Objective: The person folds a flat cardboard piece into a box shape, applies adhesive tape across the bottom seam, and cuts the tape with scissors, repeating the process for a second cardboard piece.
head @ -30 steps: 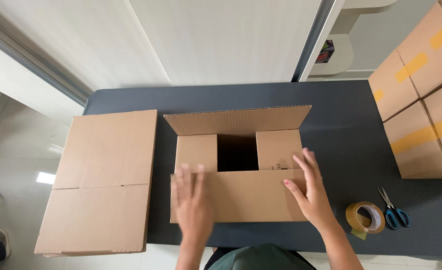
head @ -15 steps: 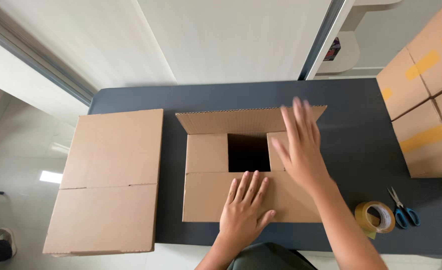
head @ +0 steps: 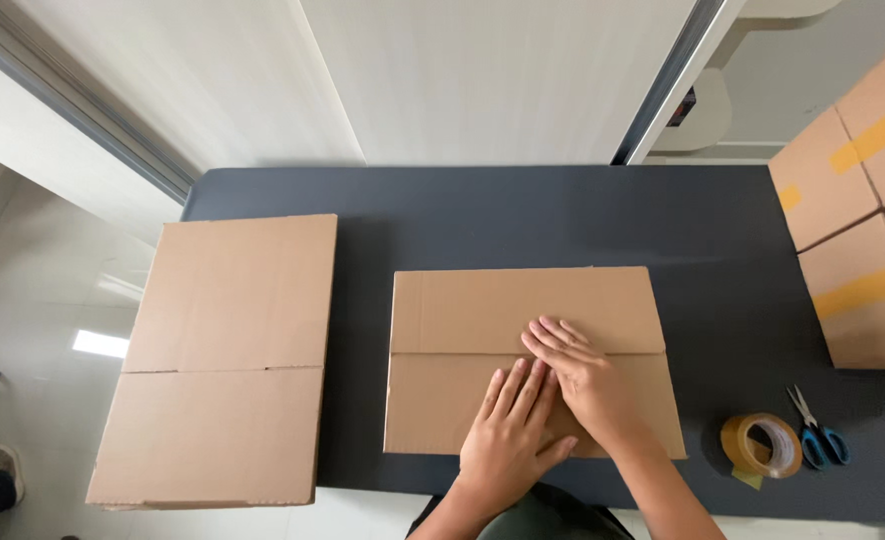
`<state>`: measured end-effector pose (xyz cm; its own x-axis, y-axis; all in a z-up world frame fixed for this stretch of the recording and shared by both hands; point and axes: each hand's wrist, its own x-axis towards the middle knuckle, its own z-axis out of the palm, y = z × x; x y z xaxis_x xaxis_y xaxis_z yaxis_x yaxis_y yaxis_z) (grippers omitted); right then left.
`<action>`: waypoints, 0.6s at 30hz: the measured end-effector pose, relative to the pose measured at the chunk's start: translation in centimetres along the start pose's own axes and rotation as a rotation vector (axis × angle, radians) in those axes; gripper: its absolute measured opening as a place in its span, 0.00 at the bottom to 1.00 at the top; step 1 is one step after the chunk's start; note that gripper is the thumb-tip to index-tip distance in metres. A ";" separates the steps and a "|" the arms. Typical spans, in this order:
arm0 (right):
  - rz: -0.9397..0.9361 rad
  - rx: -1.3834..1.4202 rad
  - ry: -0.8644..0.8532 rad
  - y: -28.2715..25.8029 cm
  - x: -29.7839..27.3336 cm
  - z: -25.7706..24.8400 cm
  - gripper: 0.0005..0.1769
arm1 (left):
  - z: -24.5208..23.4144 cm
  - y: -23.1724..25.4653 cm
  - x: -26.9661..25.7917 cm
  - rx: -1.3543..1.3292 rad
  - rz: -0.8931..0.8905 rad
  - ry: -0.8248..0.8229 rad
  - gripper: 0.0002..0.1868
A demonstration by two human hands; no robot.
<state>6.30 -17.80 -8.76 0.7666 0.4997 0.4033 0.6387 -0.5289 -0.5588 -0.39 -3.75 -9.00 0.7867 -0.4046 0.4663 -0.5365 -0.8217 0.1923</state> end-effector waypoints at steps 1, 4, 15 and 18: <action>0.010 0.002 -0.005 0.2 0.0 0.2 0.21 | 0.0 -0.1 -0.1 -0.008 -0.002 -0.008 0.34; -0.036 -0.072 0.050 0.2 -0.5 0.9 0.20 | -0.4 -0.2 -0.4 -0.117 0.015 -0.066 0.33; -0.012 -0.050 0.262 -0.1 -0.6 1.2 0.16 | -1.3 -0.5 -0.1 0.120 -0.276 -0.081 0.42; -0.070 -0.160 0.313 -1.7 -0.3 -0.1 0.15 | -2.1 -0.5 -0.2 0.184 -0.247 -0.083 0.37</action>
<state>4.94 -17.13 -7.87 0.6878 0.3175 0.6528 0.6738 -0.6137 -0.4115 -0.86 -2.40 -7.38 0.9124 -0.2090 0.3519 -0.2680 -0.9549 0.1277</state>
